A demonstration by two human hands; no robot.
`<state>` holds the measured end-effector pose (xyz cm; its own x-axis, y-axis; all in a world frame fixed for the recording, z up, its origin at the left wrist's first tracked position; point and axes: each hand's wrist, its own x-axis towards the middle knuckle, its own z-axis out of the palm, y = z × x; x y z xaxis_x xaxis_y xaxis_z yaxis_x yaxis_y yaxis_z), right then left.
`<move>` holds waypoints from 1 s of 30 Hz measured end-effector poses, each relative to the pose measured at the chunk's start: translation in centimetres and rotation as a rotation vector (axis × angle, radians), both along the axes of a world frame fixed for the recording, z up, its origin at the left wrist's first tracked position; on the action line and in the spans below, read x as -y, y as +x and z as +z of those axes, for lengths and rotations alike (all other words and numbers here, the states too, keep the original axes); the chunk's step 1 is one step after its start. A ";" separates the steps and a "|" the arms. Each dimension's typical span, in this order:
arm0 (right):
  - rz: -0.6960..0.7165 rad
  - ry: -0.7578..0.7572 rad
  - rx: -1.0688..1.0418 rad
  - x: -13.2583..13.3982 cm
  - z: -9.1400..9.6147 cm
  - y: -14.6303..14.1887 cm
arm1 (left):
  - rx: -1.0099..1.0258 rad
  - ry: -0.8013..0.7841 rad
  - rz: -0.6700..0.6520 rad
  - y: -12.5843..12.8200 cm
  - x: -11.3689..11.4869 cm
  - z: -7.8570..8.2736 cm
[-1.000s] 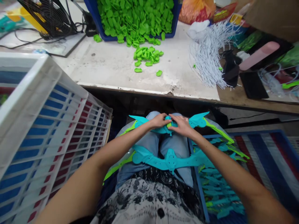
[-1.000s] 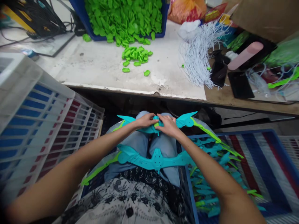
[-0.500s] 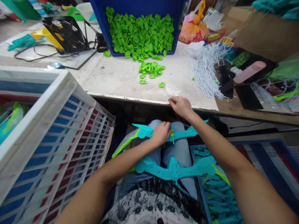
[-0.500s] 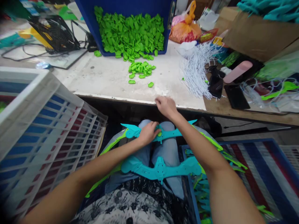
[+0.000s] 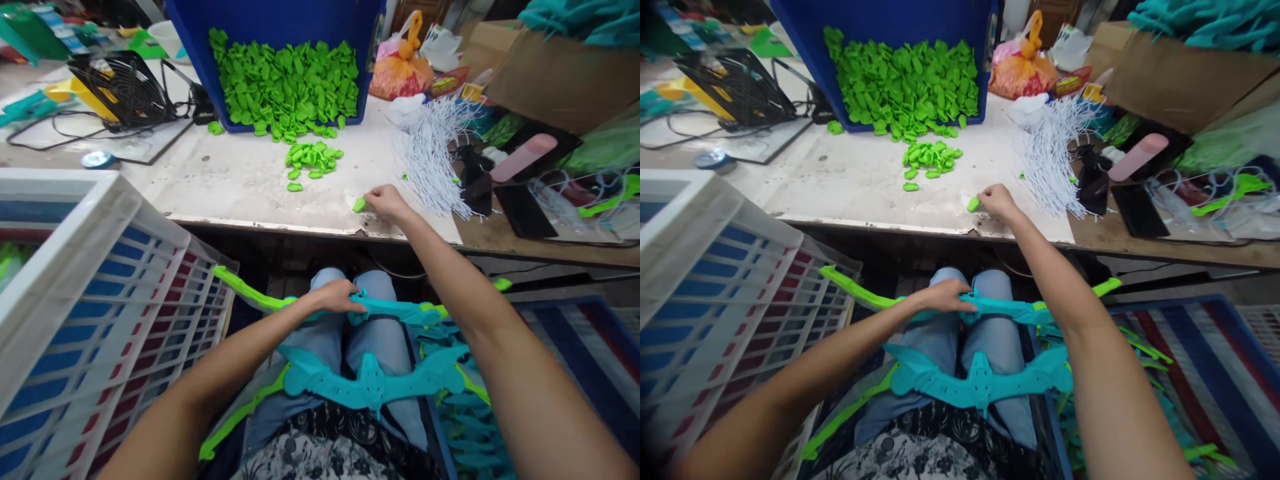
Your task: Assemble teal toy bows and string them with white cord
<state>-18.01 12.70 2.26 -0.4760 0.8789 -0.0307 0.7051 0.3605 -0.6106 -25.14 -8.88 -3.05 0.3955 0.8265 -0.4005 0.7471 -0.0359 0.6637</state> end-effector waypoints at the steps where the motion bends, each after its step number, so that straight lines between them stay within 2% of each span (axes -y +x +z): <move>1: -0.042 0.025 0.024 -0.1 -0.1 0.6 | 0.033 -0.047 0.000 -0.4 -0.6 -0.2; 3: -0.077 0.119 0.038 0.0 -0.3 1.3 | 0.082 -0.077 0.048 -0.8 -1.5 -0.8; 6: 0.016 0.288 0.055 0.8 -0.8 0.9 | 0.157 -0.092 0.116 -0.9 -2.0 -1.6; 8: 0.081 0.385 0.136 1.6 -0.8 0.5 | 0.215 -0.128 0.145 -0.9 -2.1 -1.9; 11: 0.128 0.448 0.155 3.8 -0.4 1.2 | 0.260 -0.168 0.182 -1.1 -2.1 -1.9; 13: 0.184 0.438 0.056 6.6 -0.4 3.2 | 0.245 -0.168 0.201 -1.2 -2.2 -2.0; 15: 0.281 0.389 -0.013 10.7 -0.9 6.2 | 0.212 -0.161 0.223 -1.2 -2.2 -2.1; 17: 0.410 0.304 0.000 15.1 -2.4 9.5 | 0.196 -0.154 0.234 -1.0 -2.2 -2.3; 19: 0.467 0.251 0.031 18.8 -4.4 12.1 | 0.207 -0.151 0.248 -0.7 -2.1 -2.5; 21: 0.456 0.240 0.051 20.9 -6.5 13.5 | 0.223 -0.136 0.265 -0.4 -2.0 -2.6; 24: 0.405 0.263 0.037 21.7 -8.2 13.9 | 0.225 -0.111 0.261 -0.4 -1.9 -2.6; 27: 0.327 0.281 -0.016 21.5 -8.5 13.6 | 0.289 -0.113 0.146 -0.7 -1.7 -2.6; 30: 0.185 0.231 -0.046 21.4 -8.3 13.5 | 0.349 -0.098 0.047 -0.8 -1.6 -2.7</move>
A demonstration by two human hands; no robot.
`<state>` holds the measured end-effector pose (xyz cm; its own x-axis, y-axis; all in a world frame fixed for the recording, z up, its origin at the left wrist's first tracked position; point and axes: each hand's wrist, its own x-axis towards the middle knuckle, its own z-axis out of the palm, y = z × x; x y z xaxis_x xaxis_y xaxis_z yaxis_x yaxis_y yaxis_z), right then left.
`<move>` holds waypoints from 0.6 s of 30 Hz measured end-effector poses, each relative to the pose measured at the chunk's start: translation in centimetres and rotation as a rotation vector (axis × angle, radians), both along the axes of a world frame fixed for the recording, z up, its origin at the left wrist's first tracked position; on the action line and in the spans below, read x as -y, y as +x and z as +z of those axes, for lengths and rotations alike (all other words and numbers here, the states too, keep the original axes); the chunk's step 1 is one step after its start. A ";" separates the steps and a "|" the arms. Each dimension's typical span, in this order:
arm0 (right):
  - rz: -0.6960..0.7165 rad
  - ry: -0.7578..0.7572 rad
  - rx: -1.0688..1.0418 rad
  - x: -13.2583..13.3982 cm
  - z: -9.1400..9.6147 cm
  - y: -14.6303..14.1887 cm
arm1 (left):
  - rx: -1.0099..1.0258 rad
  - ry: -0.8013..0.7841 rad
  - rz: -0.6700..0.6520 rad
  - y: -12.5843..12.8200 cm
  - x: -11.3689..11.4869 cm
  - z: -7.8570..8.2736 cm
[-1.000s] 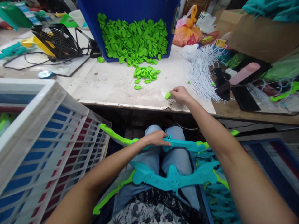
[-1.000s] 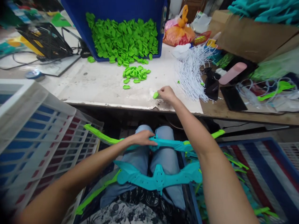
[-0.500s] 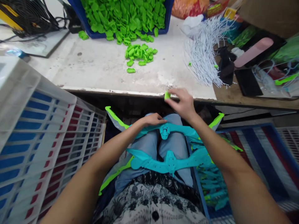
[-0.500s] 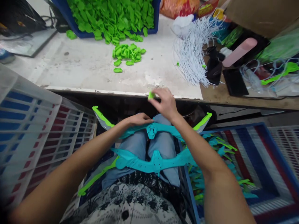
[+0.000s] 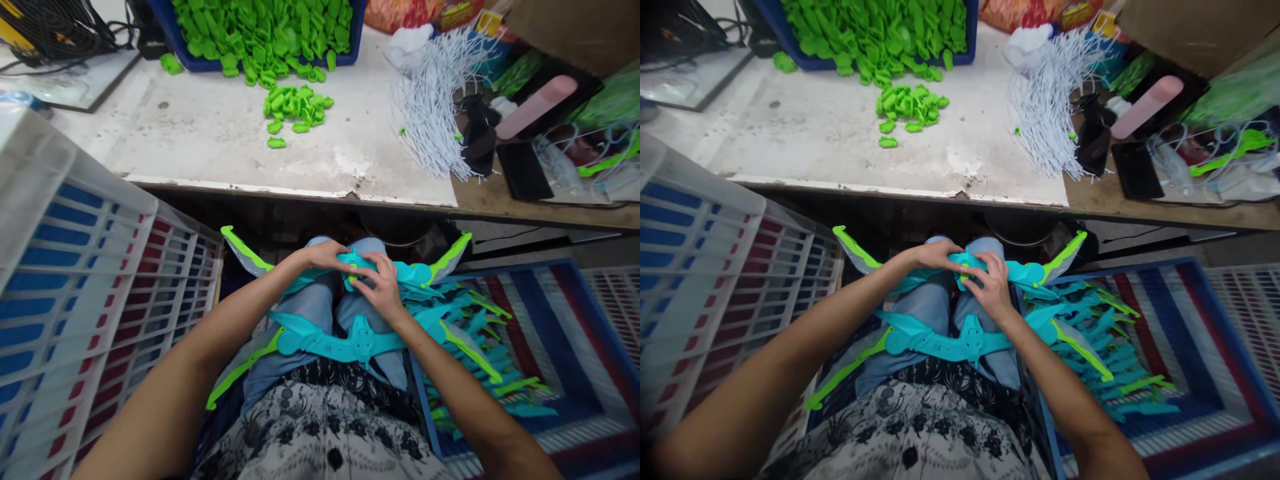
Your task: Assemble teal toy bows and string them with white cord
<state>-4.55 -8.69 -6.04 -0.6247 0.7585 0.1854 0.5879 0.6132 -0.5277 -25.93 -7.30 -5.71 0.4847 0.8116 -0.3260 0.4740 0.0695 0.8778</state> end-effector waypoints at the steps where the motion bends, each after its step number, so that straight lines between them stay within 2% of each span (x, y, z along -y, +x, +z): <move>1: -0.037 -0.034 -0.002 0.0 0.0 -0.1 | -0.016 0.009 0.004 0.1 0.1 0.0; 4: -0.092 -0.101 0.045 -0.2 -0.3 -0.5 | -0.106 0.003 0.063 0.5 0.1 -0.1; 6: -0.096 -0.080 0.105 -0.2 -0.7 -0.7 | -0.155 0.003 0.088 0.7 0.1 -0.1; 10: -0.011 -0.006 0.192 -1.1 -0.6 -0.5 | -0.251 0.066 0.100 0.6 0.5 0.4; 12: 0.114 -0.098 0.237 -2.8 0.9 -0.4 | -0.292 0.121 0.101 0.9 1.6 0.9; 15: 0.261 -0.258 0.161 -7.1 5.0 -2.1 | -0.448 0.334 0.100 2.3 3.9 1.6; 16: 0.243 -0.229 0.097 -8.8 6.4 -3.6 | -0.511 0.434 0.084 2.9 4.8 1.6; 18: 0.151 -0.019 0.027 -12.4 8.7 -7.9 | -0.602 0.605 0.043 4.0 6.5 1.2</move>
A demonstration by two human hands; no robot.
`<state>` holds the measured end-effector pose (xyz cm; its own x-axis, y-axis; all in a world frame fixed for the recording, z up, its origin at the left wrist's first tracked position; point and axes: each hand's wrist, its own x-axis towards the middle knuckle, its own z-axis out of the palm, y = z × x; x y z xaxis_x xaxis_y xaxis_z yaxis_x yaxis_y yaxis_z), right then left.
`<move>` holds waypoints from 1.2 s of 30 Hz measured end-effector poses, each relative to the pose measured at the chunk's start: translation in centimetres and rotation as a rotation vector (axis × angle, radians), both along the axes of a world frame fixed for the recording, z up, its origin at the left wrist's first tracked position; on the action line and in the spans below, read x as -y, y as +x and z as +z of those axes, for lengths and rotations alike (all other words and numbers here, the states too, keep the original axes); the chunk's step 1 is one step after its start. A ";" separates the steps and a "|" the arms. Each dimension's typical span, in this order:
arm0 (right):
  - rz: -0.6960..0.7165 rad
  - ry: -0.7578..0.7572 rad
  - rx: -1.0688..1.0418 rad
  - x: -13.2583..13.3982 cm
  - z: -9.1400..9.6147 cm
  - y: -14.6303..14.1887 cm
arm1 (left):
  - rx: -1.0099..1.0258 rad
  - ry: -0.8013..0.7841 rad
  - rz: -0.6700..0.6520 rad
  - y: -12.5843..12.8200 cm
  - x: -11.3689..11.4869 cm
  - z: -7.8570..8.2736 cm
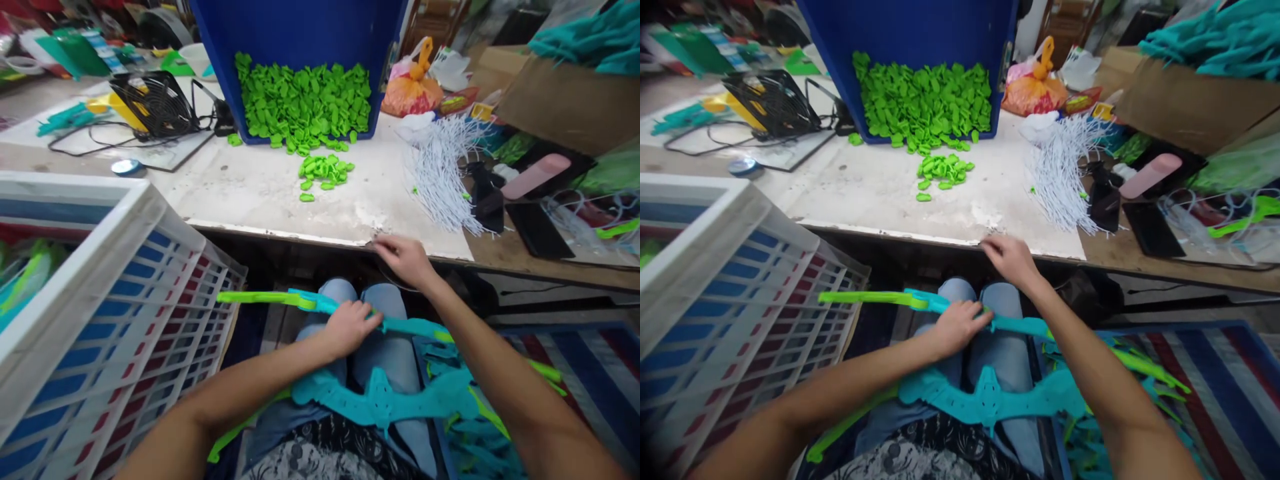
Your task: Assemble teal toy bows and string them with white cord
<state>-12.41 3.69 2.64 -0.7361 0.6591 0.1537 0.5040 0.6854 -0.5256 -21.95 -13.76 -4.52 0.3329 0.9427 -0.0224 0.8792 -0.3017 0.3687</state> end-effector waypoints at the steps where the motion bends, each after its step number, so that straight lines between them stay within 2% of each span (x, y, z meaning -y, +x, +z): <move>1: -0.018 0.106 0.008 -1.7 0.6 -2.7 | -0.023 0.050 -0.021 0.4 0.8 -0.4; 3: -0.031 0.236 0.053 -4.8 0.8 -8.3 | -0.006 0.100 -0.019 0.9 2.5 -1.1; 6: -0.079 0.275 0.111 -8.0 -0.7 -15.4 | 0.093 0.047 0.050 0.8 5.7 -1.7; 8: -0.140 0.258 0.125 -9.0 -1.9 -18.1 | 0.161 -0.102 0.082 0.7 8.2 -1.4; 10: -0.177 0.247 0.113 -9.2 -2.4 -18.8 | 0.198 -0.282 0.065 1.0 10.2 -0.9; 12: -0.164 0.219 0.101 -8.8 -2.1 -17.8 | 0.175 -0.394 0.025 1.6 11.3 -0.3; 14: -0.118 0.146 0.119 -8.5 -1.0 -15.3 | 0.112 -0.439 -0.017 2.6 11.3 0.0; 18: 0.028 -0.036 0.291 -8.6 2.0 -8.7 | -0.002 -0.560 -0.066 4.5 9.3 -0.1; 21: 0.094 -0.049 0.419 -9.0 2.8 -5.0 | -0.011 -0.621 -0.038 4.9 8.1 -0.2; 23: 0.059 0.003 0.393 -8.9 2.3 -3.5 | -0.003 -0.609 0.005 4.5 7.9 0.0; 27: -0.113 0.130 0.145 -8.1 0.1 -1.5 | -0.038 -0.610 0.095 2.7 7.8 0.8; 31: 0.021 0.235 0.057 -7.3 -1.6 -0.1 | 0.002 -0.664 0.104 1.5 7.0 1.1; 33: 0.037 0.275 0.004 -6.4 -1.9 0.4 | 0.069 -0.697 0.092 1.4 6.3 0.8; 36: -0.006 0.286 -0.112 -2.5 -2.0 2.2 | 0.271 -0.754 0.097 1.4 5.3 0.0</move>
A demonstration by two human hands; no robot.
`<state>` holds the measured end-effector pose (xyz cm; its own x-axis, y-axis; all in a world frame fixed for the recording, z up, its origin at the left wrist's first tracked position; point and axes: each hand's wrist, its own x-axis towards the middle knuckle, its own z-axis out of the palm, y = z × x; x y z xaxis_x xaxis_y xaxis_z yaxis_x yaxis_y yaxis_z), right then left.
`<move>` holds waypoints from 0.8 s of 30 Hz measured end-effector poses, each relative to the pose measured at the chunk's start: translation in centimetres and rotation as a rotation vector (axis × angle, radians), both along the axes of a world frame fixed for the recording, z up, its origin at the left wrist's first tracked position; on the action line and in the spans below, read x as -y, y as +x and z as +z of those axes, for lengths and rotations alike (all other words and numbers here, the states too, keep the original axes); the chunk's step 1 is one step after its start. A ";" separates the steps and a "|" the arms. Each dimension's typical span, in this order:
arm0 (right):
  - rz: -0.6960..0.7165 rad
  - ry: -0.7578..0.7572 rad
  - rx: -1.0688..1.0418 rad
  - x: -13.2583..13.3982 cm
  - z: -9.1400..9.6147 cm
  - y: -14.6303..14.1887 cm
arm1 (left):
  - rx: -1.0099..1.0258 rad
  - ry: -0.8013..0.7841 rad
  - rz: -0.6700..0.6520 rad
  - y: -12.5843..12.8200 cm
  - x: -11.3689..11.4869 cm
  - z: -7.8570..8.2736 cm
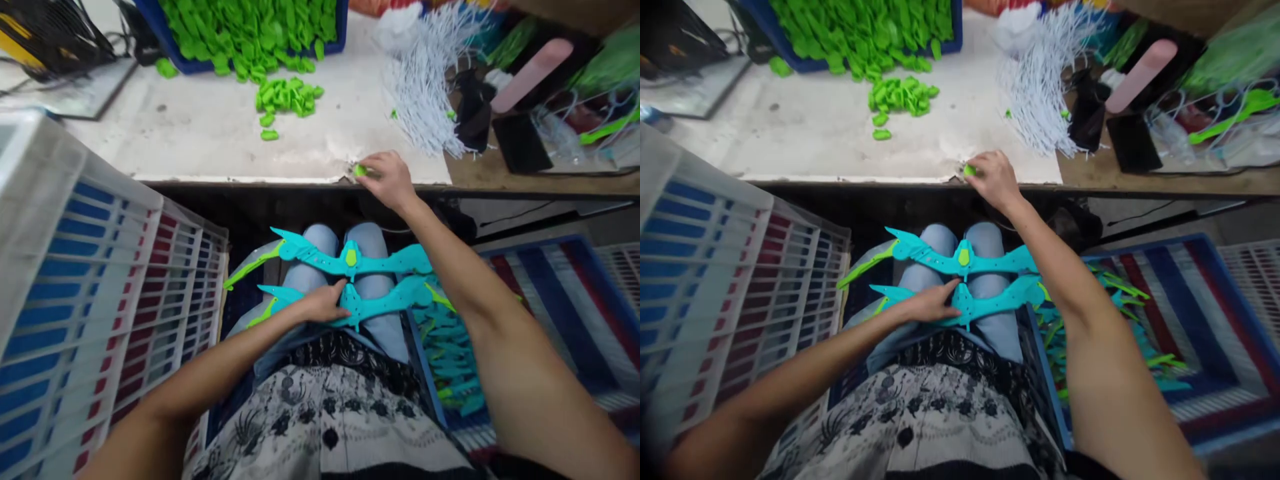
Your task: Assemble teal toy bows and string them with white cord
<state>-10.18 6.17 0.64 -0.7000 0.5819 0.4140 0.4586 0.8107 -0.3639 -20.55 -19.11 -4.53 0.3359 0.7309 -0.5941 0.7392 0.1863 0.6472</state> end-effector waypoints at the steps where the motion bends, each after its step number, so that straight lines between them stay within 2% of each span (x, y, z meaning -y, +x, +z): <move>1: 0.029 -0.017 -0.034 2.3 -0.1 1.0 | 0.084 -0.023 0.037 -0.1 -0.3 -0.3; 3: 0.149 -0.087 -0.089 7.9 -0.7 3.8 | 0.243 -0.069 0.110 -0.4 -0.6 -0.8; 5: 0.289 -0.163 -0.043 13.9 -1.9 6.7 | 0.348 -0.120 0.169 -0.6 -0.9 -1.2; 7: 0.307 -0.198 0.015 18.9 -3.7 9.2 | 0.414 -0.206 0.251 -0.7 -1.0 -1.5; 9: 0.281 -0.208 0.036 21.9 -5.5 10.5 | 0.461 -0.321 0.353 -0.6 -1.0 -1.8; 11: 0.246 -0.225 0.028 23.1 -6.8 10.9 | 0.494 -0.389 0.433 -0.4 -1.0 -2.0; 13: 0.206 -0.270 0.014 23.3 -7.3 10.8 | 0.519 -0.374 0.441 -0.2 -1.0 -2.1; 17: 0.066 -0.409 0.015 23.5 -7.2 10.4 | 0.530 -0.234 0.337 0.0 -0.8 -2.3; 21: -0.140 -0.669 0.072 23.4 -6.9 9.8 | 0.453 -0.075 0.290 0.4 -0.6 -2.6; 24: -0.177 -0.784 0.213 22.8 -6.9 8.8 | 0.430 0.019 0.277 0.8 -0.5 -3.1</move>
